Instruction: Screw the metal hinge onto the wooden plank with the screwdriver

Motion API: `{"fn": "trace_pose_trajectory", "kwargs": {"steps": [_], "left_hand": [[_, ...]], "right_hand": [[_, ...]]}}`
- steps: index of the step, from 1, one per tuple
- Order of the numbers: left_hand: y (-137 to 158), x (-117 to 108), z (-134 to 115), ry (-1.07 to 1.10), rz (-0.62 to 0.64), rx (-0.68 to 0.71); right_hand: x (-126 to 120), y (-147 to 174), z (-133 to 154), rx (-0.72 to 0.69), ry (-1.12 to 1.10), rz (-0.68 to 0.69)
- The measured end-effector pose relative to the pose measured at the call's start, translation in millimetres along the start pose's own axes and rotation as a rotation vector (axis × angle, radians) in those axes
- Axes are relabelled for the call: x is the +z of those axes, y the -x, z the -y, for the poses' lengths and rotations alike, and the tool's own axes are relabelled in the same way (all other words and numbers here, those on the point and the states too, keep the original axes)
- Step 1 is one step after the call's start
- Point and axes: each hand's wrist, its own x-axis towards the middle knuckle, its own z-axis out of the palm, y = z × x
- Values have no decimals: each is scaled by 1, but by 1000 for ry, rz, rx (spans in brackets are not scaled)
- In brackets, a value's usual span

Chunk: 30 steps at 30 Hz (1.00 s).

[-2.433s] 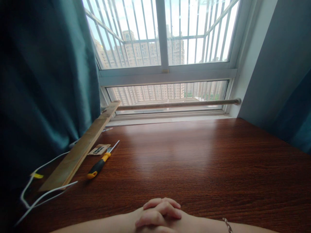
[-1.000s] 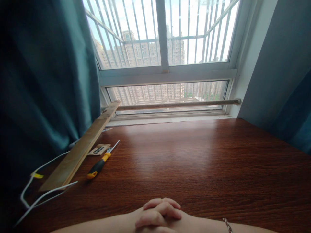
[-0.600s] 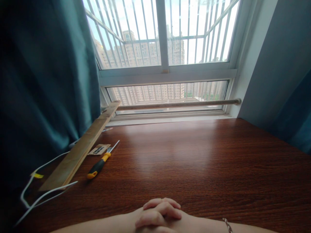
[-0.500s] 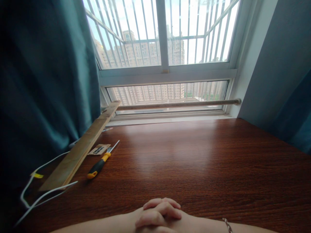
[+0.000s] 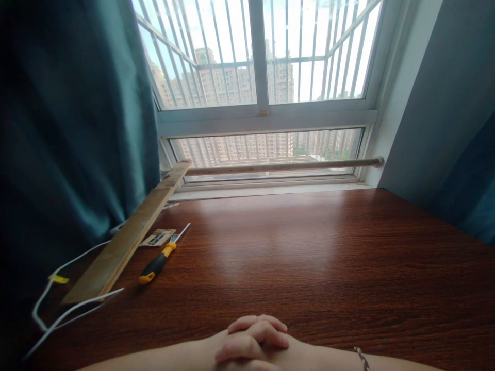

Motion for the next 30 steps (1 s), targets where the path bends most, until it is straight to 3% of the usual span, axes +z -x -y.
{"fn": "trace_pose_trajectory", "kwargs": {"steps": [2, 4, 9, 11, 14, 17, 19, 23, 25, 28, 30], "left_hand": [[0, 0, 0, 9, 13, -11], [-1, -2, 1, 17, 30, -37], [-9, -13, 2, 84, 115, -111], [-11, -15, 2, 112, 146, -132], [-9, -13, 3, 75, 118, -126], [-5, -7, 3, 12, 58, -54], [-2, -4, 3, -20, 20, -1], [-4, -4, 4, -51, -14, 25], [-6, -7, 6, -20, 18, 17], [-8, -9, 8, 27, 67, 11], [-8, -8, 8, 4, 52, 10]], "right_hand": [[-2, 0, -4, -39, 33, 40], [6, 5, -14, -95, -50, -43], [52, 21, -39, -330, -663, -679], [63, 24, -40, -394, -820, -821], [62, 24, -33, -404, -831, -806], [50, 25, -29, -387, -623, -578], [47, 28, -33, -439, -602, -528], [58, 37, -47, -647, -975, -875], [63, 40, -52, -696, -1041, -993], [63, 38, -51, -684, -917, -1031], [60, 35, -45, -624, -764, -965]]}}
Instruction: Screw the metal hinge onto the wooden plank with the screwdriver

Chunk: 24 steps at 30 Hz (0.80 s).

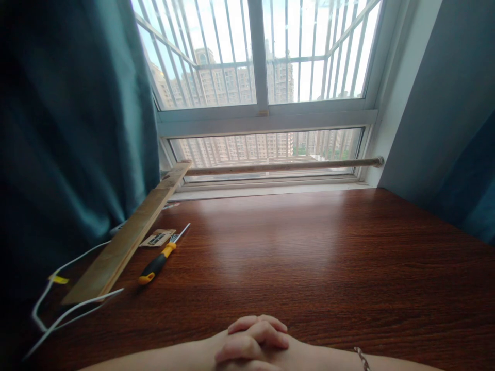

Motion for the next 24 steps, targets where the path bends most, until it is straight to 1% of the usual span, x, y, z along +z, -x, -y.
{"fn": "trace_pose_trajectory", "kwargs": {"steps": [2, 4, 6, 9, 10, 11, 12, 15, 16, 18, 20, 22, 24], "left_hand": [[2, 3, -2, -36, -33, -1], [3, 6, -4, -38, -52, -4], [4, 8, -6, -9, -48, -16], [5, 6, -8, 54, -24, -61], [4, 4, -10, 74, -17, -79], [4, 2, -11, 92, -9, -95], [3, -1, -12, 106, -1, -106], [1, -9, -16, 126, 45, -107], [0, -11, -17, 128, 61, -101], [-2, -14, -18, 121, 80, -90], [-4, -15, -17, 106, 83, -82], [-4, -12, -15, 93, 74, -79], [-2, -8, -13, 79, 45, -81]], "right_hand": [[9, -7, 3, 84, 165, 134], [18, -12, 8, 198, 317, 241], [25, -16, 15, 314, 425, 288], [24, -14, 23, 465, 469, 318], [20, -12, 24, 487, 444, 307], [14, -10, 24, 478, 398, 269], [8, -7, 24, 442, 324, 211], [-12, 1, 19, 275, 52, -20], [-18, 3, 16, 244, -24, -69], [-26, 6, 12, 234, -119, -102], [-26, 8, 10, 241, -149, -98], [-18, 8, 12, 235, -138, -119], [0, 6, 18, 259, -84, -218]]}}
